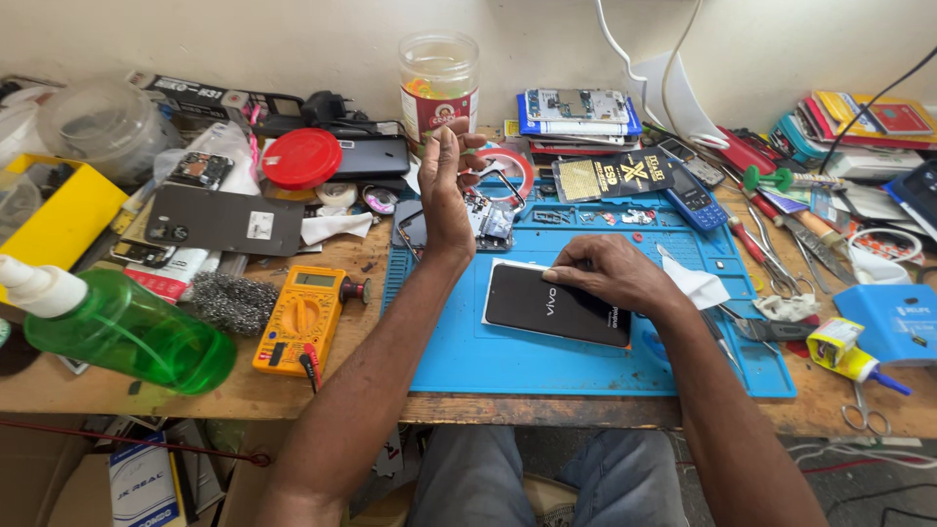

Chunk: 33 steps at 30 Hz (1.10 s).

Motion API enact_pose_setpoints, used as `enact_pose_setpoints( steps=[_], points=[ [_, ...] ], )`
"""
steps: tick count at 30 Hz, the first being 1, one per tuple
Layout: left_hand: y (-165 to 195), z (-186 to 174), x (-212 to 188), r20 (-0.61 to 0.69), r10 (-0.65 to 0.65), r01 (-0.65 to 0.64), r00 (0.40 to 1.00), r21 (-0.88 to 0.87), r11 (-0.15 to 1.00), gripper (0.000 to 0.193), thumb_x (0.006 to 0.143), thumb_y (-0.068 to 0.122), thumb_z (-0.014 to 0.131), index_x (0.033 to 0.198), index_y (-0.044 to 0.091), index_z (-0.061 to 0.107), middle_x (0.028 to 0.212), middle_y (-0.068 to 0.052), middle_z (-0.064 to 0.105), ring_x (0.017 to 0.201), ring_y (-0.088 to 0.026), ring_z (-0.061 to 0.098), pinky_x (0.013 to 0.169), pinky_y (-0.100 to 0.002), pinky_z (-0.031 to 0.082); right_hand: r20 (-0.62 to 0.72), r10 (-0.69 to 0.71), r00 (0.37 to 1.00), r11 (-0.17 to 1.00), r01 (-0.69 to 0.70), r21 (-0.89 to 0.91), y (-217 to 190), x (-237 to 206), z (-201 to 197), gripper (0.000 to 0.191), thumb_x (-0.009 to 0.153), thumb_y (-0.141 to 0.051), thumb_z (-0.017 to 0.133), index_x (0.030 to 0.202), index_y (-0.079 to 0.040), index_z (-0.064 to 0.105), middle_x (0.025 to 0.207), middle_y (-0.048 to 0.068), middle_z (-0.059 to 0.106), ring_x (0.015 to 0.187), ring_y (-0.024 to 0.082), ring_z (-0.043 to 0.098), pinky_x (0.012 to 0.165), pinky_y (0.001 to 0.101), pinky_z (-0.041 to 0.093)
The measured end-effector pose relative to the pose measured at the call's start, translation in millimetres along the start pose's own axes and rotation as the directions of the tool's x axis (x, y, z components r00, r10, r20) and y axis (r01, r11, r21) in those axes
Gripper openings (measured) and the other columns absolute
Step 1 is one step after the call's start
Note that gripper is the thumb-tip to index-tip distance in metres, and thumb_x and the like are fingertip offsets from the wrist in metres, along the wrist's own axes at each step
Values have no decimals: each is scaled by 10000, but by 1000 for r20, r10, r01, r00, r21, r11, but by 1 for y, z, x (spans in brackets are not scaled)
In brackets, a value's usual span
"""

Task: The person disassembles a smartphone, removes the battery, and uses a plastic pry tool to separate internal components. They wipe the motherboard with a cloth, reassemble the phone, and test it by turning it on. They also briefly handle a feature phone and a multimeter.

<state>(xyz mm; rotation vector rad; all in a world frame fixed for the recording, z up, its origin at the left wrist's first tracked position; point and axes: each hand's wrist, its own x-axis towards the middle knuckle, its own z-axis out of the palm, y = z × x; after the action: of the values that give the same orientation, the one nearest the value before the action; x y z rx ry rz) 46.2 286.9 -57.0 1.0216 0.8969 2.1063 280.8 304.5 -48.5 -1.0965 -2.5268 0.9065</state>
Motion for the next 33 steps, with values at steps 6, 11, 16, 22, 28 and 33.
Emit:
enact_pose_setpoints(
  steps=[6, 11, 16, 22, 28, 33],
  points=[
    [-1, 0, 2, 4, -9, 9, 1000, 7, 1000, 416, 1093, 417, 445, 1305, 95, 600, 1074, -9, 680, 897, -80, 579, 790, -255, 453, -449, -152, 880, 978, 200, 60, 15, -23, -36, 202, 932, -227, 763, 990, -34, 780, 886, 74, 748, 814, 146, 692, 720, 309, 542],
    [-1, 2, -2, 40, -12, 10, 999, 53, 999, 418, 1105, 417, 423, 1306, 101, 609, 1054, 6, 670, 900, -69, 559, 796, -242, 433, -458, -41, 888, 987, -35, -156, 33, -77, -69, 229, 891, -217, 766, 1073, -80, 792, 972, 90, 783, 822, 188, 729, 710, 347, 550],
    [-2, 8, -9, 86, 0, -7, 996, 79, 997, 430, 1110, 427, 421, 1290, 83, 607, 1039, 3, 668, 895, -74, 540, 801, -244, 424, -360, -123, 925, 940, -9, -342, 38, -101, -41, 307, 807, -247, 812, 1075, -99, 788, 973, 147, 756, 843, 268, 732, 753, 404, 566],
    [4, 11, -11, 89, 7, -15, 996, 93, 996, 445, 1098, 430, 435, 1274, 59, 604, 1026, -4, 671, 875, -79, 536, 791, -245, 423, -410, 67, 909, 945, -190, -267, 46, -91, -23, 407, 814, -171, 760, 1212, -89, 734, 904, 149, 754, 779, 260, 740, 721, 388, 576],
    [6, 12, -11, 99, 13, -22, 995, 86, 996, 447, 1098, 429, 435, 1281, 57, 602, 1027, -14, 670, 882, -83, 534, 794, -251, 422, -585, 200, 786, 928, -343, -144, 68, -103, -60, 340, 850, -151, 734, 1183, -83, 745, 883, 134, 768, 797, 255, 765, 769, 375, 587],
    [4, 12, -13, 114, 3, -15, 993, 109, 994, 456, 1094, 437, 420, 1269, 55, 598, 1012, -14, 670, 880, -88, 563, 792, -255, 441, -589, -65, 805, 894, -215, -393, 66, -99, -46, 249, 868, -136, 737, 1106, -70, 774, 1036, 141, 753, 896, 295, 734, 818, 414, 567]
  ],
)
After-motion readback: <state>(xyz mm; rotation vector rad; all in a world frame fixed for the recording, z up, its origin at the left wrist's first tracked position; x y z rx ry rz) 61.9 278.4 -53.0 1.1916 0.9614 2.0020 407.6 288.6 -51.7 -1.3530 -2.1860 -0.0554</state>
